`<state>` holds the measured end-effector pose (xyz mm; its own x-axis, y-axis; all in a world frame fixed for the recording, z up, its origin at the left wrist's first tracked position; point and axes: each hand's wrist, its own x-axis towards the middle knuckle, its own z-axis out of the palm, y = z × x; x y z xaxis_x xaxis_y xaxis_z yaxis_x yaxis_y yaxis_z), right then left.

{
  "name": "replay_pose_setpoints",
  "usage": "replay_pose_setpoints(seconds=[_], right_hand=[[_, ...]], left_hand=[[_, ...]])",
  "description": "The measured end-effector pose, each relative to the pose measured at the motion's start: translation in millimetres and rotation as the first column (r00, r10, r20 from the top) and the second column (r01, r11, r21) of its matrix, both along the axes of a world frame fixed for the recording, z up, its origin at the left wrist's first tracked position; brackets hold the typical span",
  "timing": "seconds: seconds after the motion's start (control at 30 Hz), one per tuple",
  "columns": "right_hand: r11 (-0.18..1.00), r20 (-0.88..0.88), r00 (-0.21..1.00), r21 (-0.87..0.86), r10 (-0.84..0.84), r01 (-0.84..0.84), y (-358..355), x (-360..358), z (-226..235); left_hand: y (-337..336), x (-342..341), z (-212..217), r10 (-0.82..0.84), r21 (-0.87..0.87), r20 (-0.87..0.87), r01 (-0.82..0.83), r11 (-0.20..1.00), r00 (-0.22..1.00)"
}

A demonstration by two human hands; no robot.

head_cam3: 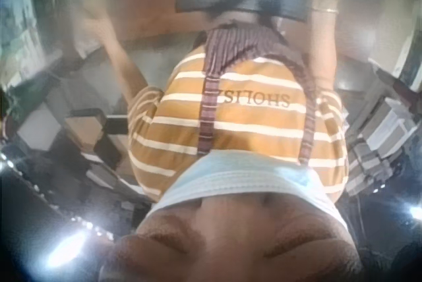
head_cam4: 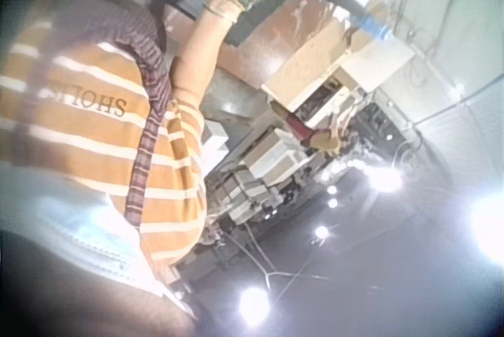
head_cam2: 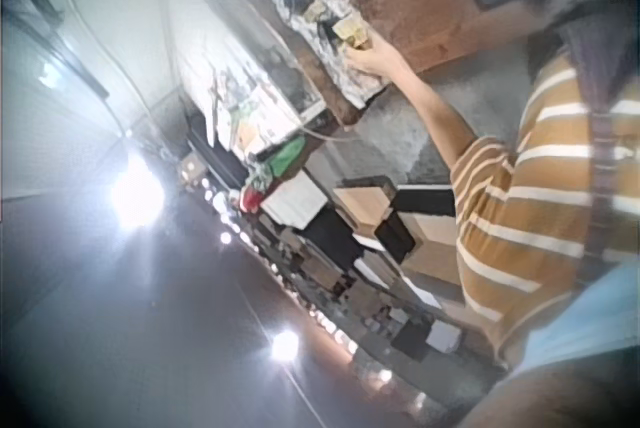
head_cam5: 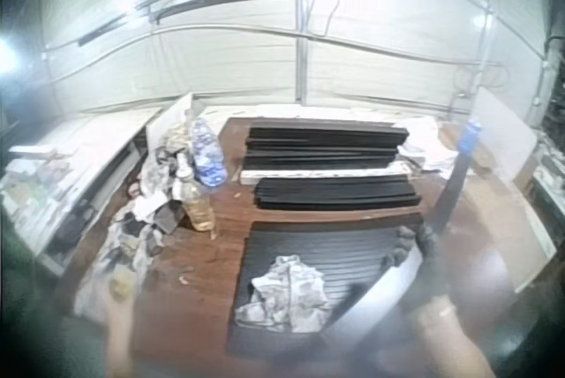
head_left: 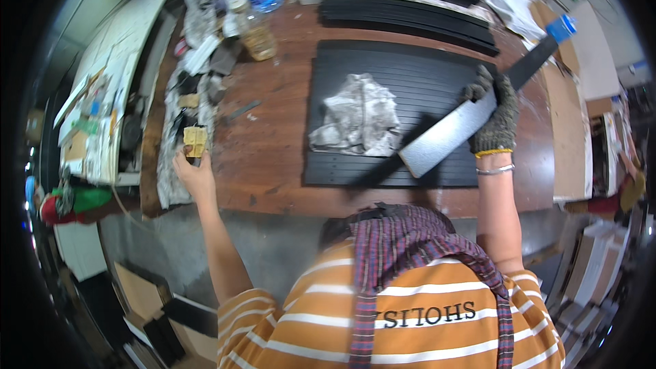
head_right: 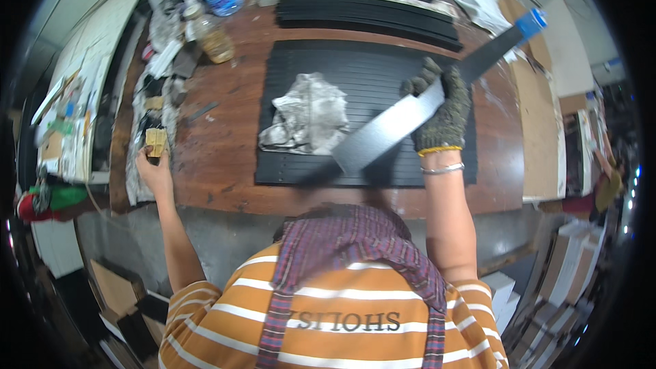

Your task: The person wipes long black plastic slats with a cloth and a yellow sponge on a wooden workbench. They handle the slats one at a time, wiping both sides and stacking them on the table.

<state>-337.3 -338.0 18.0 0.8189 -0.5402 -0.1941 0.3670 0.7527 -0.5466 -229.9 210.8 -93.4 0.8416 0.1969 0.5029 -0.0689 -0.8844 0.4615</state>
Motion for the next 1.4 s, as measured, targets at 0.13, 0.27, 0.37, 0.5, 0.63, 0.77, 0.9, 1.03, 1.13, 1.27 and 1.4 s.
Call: replay_pose_setpoints(seconds=[0.13,0.27,0.37,0.5,0.63,0.77,0.9,1.03,1.13,1.27,1.4], right_hand=[[0.994,0.069,0.997,0.102,-0.037,0.03,-4.6,1.0,8.6],[0.998,0.116,0.991,0.042,-0.06,0.055,-9.7,-7.6,17.5],[0.994,0.145,0.983,-0.003,-0.11,0.112,-14.3,-20.4,22.4],[0.988,0.23,0.963,-0.037,-0.137,0.15,-26.2,-33.3,24.5],[0.993,0.346,0.931,0.014,-0.119,0.121,-36.4,-39.9,25.0],[0.99,0.303,0.943,0.008,-0.134,0.138,-38.3,-38.2,27.0],[0.992,0.263,0.957,0.004,-0.125,0.128,-36.3,-37.7,32.2],[0.988,0.237,0.962,-0.04,-0.133,0.146,-33.3,-43.9,39.0],[0.982,0.169,0.973,-0.076,-0.155,0.17,-28.5,-44.1,41.0],[0.978,0.033,0.996,-0.19,-0.084,0.089,-20.3,-38.1,38.1],[0.968,0.054,0.998,-0.248,0.044,-0.029,-11.8,-36.8,32.0]], left_hand=[[-151.4,-56.9,61.9,-0.594,-0.585,0.099,0.529,0.615,0.799],[-231.3,-77.2,98.1,-0.741,-0.41,0.311,0.787,0.46,0.595],[-259.5,-84.7,103.6,-0.8,-0.351,0.314,0.846,0.402,0.511],[-276.9,-111.6,101.3,-0.877,-0.321,0.225,0.882,0.345,0.425],[-276.1,-120.1,108.3,-0.937,-0.225,0.197,0.944,0.243,0.288],[-276.5,-101.1,115.0,-0.802,-0.269,0.273,0.842,0.468,0.532],[-283.0,-106.0,111.1,-0.905,-0.163,0.196,0.923,0.349,0.377],[-277.9,-122.5,105.7,-0.957,-0.114,0.206,0.977,0.182,0.203],[-270.1,-117.3,104.5,-0.892,-0.295,0.193,0.891,0.344,0.408],[-267.3,-99.3,109.7,-0.842,-0.261,0.174,0.849,0.46,0.51],[-285.2,-92.9,121.6,-0.863,-0.303,0.216,0.872,0.385,0.456]])
